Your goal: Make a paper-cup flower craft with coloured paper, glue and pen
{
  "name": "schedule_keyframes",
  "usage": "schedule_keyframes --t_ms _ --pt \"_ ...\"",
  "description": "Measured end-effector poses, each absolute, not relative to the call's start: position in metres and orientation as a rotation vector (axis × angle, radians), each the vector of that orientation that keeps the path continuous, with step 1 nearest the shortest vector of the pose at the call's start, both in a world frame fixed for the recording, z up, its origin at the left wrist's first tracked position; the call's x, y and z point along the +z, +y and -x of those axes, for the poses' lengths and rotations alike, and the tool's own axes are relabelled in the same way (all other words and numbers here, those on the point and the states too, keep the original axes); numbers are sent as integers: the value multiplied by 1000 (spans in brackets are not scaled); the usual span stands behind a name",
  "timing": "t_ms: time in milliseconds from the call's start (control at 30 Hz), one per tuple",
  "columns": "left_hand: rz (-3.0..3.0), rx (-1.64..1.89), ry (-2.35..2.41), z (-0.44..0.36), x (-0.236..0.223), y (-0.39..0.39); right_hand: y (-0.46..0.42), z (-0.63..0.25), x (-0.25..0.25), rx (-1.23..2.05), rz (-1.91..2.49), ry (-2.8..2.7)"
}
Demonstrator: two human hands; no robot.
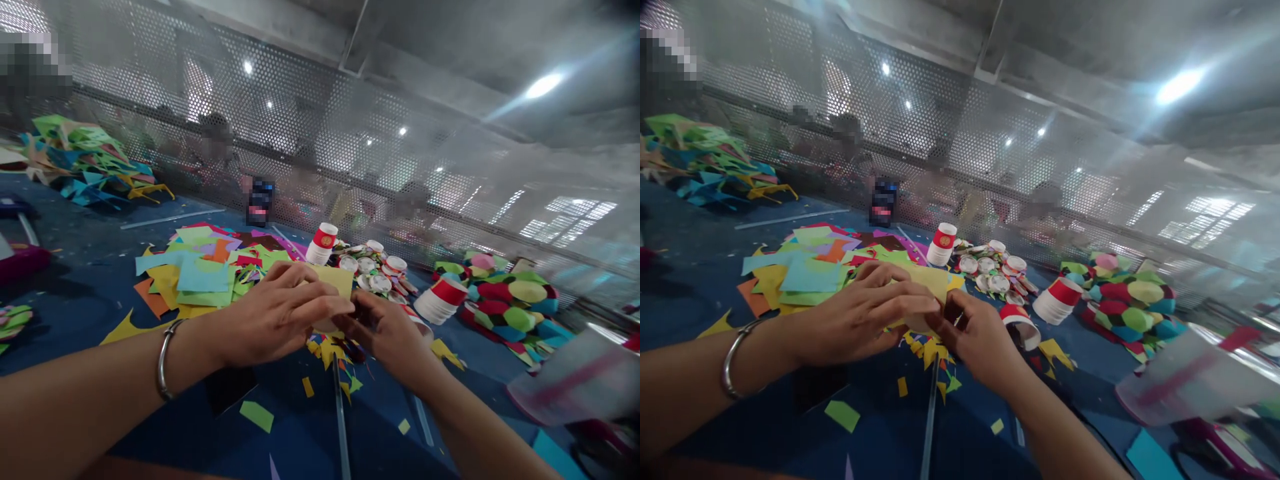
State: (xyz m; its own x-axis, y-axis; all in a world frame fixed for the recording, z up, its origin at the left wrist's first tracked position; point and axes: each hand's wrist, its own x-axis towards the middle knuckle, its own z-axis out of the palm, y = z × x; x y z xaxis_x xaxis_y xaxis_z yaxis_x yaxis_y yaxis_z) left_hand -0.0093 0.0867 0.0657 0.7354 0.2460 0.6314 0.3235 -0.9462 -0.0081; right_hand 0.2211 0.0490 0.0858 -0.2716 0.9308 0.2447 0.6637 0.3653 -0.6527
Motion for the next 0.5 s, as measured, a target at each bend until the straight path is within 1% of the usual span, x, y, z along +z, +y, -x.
schedule_keyframes --t_ms 100,233,333,500 --pt "2854 -1156 -586 9 66 88 52 -222 81 590 1363 -1982" --pt "2914 -1519 -1012 9 60 97 53 -226 75 554 1333 -1948" --pt "3008 -1636 -1254 8 55 106 53 -230 69 559 1326 -1924" --pt "3570 -1737 -1319 0 55 107 53 -232 63 590 1326 -1897"
